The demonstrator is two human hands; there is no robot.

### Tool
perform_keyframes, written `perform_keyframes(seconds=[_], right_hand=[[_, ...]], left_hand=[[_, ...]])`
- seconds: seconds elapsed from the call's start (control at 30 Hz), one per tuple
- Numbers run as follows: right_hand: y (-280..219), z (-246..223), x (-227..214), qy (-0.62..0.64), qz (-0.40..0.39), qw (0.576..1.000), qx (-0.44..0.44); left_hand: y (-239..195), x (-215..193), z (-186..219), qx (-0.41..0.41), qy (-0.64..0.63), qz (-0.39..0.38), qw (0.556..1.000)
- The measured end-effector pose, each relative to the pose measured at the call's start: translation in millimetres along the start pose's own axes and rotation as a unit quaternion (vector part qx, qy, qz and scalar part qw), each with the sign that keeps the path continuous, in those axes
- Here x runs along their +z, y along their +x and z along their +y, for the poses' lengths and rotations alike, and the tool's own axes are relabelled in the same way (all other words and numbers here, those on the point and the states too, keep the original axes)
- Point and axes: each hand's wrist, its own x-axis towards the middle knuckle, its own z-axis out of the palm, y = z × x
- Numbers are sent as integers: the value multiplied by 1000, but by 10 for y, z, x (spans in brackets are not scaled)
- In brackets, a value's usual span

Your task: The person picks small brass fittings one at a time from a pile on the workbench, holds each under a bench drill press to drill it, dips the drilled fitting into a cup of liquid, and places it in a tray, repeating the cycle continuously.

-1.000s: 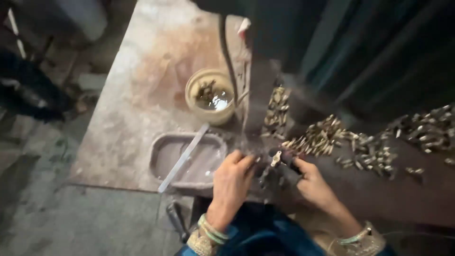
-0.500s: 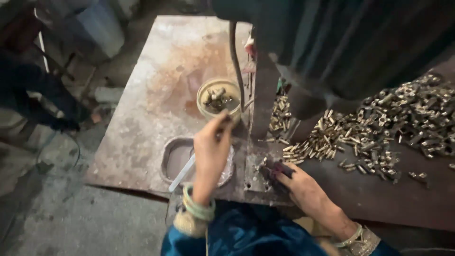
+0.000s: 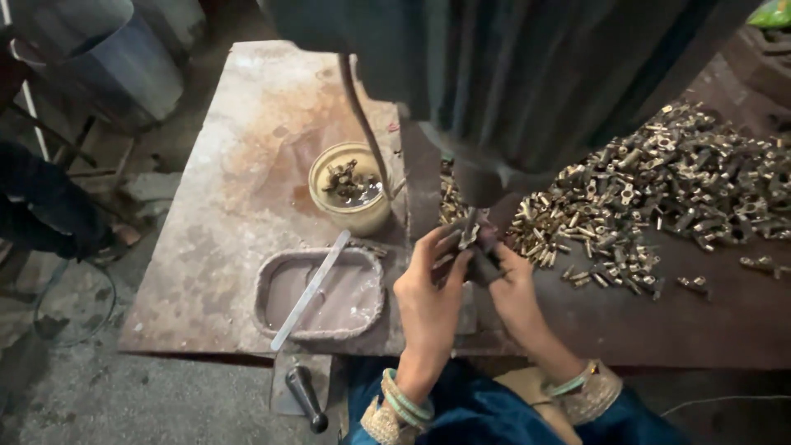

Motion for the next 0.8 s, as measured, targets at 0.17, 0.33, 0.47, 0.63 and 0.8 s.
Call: perform_keyframes(seconds=[0.17, 0.33, 0.47, 0.63, 0.8], right_hand=[[-131, -225, 221, -47, 42, 996, -68], [-130, -341, 231, -81, 70, 994, -19], [-77, 136, -112, 3, -22, 1000, 20], [-182, 558, -265, -246, -16, 967, 62], [-66, -139, 0, 24, -98, 989, 108]], left_hand=[[-16, -96, 78, -77, -65, -13, 995], [-309, 30, -367, -101, -93, 42, 990], [-635, 538, -1130, 39, 280, -150, 947], [-112, 1584, -1047, 317, 432, -222, 815], [-21, 1665, -1128, 266, 409, -262, 833]])
